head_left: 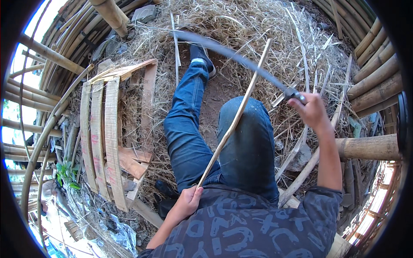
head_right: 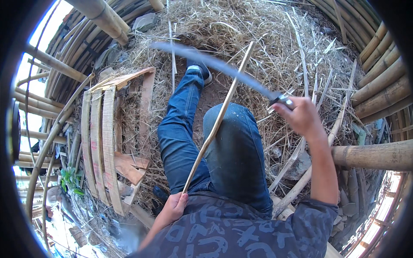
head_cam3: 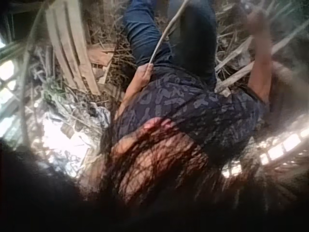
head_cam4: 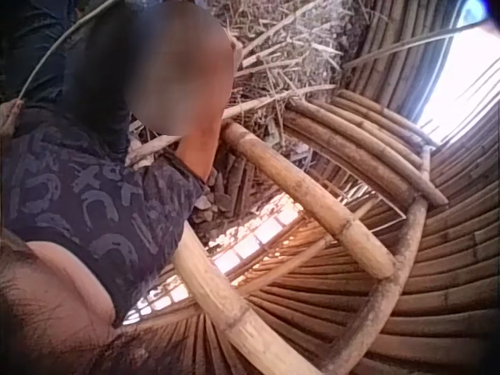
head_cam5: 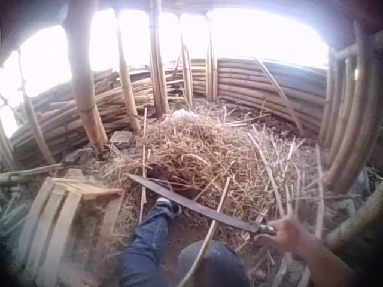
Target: The person scrapes a long thin stick with a large curved blade while holding the stick steady against their leg and turning it over.
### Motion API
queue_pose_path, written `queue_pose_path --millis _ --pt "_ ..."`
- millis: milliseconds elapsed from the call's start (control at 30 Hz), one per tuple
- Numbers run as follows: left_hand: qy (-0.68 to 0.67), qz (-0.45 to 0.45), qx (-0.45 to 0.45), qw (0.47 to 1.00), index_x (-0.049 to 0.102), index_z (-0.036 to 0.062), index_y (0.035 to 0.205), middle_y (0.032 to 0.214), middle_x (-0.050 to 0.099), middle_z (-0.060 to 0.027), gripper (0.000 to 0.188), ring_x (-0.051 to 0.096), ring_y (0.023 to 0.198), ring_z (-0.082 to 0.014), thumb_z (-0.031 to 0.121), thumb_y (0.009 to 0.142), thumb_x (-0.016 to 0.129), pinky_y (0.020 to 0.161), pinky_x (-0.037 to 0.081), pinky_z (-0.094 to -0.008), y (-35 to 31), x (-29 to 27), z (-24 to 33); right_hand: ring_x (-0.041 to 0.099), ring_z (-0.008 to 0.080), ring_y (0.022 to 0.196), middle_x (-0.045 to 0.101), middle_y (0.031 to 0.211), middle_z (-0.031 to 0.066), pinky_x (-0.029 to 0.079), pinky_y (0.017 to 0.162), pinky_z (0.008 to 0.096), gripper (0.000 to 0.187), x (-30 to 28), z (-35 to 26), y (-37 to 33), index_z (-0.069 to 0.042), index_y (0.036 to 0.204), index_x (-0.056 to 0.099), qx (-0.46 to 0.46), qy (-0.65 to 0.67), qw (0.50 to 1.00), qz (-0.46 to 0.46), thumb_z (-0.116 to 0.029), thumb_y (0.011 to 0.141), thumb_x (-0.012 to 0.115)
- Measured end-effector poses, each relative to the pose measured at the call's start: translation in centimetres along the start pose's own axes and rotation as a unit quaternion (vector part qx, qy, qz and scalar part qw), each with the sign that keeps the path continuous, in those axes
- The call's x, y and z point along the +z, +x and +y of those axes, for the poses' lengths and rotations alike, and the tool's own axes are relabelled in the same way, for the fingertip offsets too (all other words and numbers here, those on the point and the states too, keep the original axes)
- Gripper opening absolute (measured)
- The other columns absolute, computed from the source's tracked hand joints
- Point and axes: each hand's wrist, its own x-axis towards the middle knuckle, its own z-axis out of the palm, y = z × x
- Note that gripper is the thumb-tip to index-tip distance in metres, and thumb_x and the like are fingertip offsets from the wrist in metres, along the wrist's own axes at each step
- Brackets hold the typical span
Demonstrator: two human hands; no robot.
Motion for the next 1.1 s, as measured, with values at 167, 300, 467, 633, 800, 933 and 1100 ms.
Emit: queue_pose_path --millis 167,300,467,633,800,933,1100 --pt "0.042 0.051 0.025 0.997 0.049 -0.0025 0.079 0.054 0.04 -0.0093 0.033 0.035 0.05 -0.015 0.023 0.099 0.044 0.048 0.035 -0.0332 -0.6 0.2 -0.7 0.061 0.0329 0.056 0.058 0.055 0.0146 0.048 0.057 0.04 0.06 3.0 -4.4 -0.4 -0.006 0.062 0.062 -0.163 -0.114 0.979 -0.041 -0.065 0.07 0.066" --pt "0.098 0.097 0.049 0.989 0.053 -0.0022 0.082 0.055 0.044 -0.0147 0.03 0.042 0.045 -0.0248 0.022 0.097 0.046 0.048 0.038 -0.0343 -1.0 0.5 2.2 0.059 0.0314 0.051 0.055 0.049 0.0109 0.047 0.052 0.0381 0.062 2.3 -3.6 1.4 -0.007 0.056 0.058 -0.202 -0.166 0.965 -0.023 -0.068 0.068 0.065" --pt "0.1 0.095 0.04 0.99 0.055 -0.0021 0.085 0.055 0.045 -0.015 0.029 0.045 0.045 -0.0259 0.022 0.097 0.046 0.048 0.039 -0.0342 -1.1 0.4 1.4 0.059 0.0272 0.047 0.053 0.048 0.0087 0.047 0.05 0.0363 0.07 1.1 -1.1 1.9 -0.007 0.056 0.058 -0.221 -0.168 0.96 0.036 -0.076 0.063 0.062" --pt "0.086 0.087 0.022 0.992 0.055 -0.0021 0.086 0.056 0.046 -0.0133 0.028 0.044 0.047 -0.0233 0.021 0.098 0.045 0.049 0.038 -0.0342 -1.4 0.2 1.2 0.055 0.0221 0.042 0.047 0.044 0.004 0.044 0.043 0.0329 0.079 -0.2 4.6 0.1 -0.008 0.052 0.05 -0.18 -0.194 0.96 0.089 -0.086 0.065 0.045" --pt "0.072 0.076 0.034 0.994 0.052 -0.0025 0.084 0.056 0.045 -0.0125 0.027 0.04 0.049 -0.02 0.019 0.098 0.044 0.05 0.038 -0.0339 -0.8 0.4 0.8 0.055 0.0217 0.042 0.047 0.045 0.0037 0.043 0.043 0.033 0.076 0.4 3.3 -1.7 -0.008 0.053 0.048 -0.176 -0.231 0.951 0.111 -0.083 0.068 0.048" --pt "0.085 0.084 0.023 0.993 0.051 -0.0023 0.083 0.056 0.044 -0.0136 0.027 0.039 0.049 -0.0207 0.019 0.098 0.044 0.05 0.038 -0.0343 -0.9 0.9 2.3 0.056 0.0204 0.043 0.051 0.046 0.0028 0.043 0.044 0.0343 0.069 3.8 -0.7 -1.4 -0.009 0.054 0.052 -0.206 -0.178 0.954 0.124 -0.076 0.069 0.056" --pt "0.079 0.086 0.056 0.992 0.05 -0.0025 0.082 0.056 0.042 -0.0145 0.027 0.037 0.048 -0.0217 0.019 0.098 0.044 0.049 0.038 -0.0354 -1.3 0.5 0.4 0.055 0.0173 0.042 0.052 0.046 0.0012 0.044 0.044 0.0314 0.069 3.2 0.3 3.1 -0.011 0.053 0.051 -0.274 -0.165 0.935 0.151 -0.078 0.066 0.057"
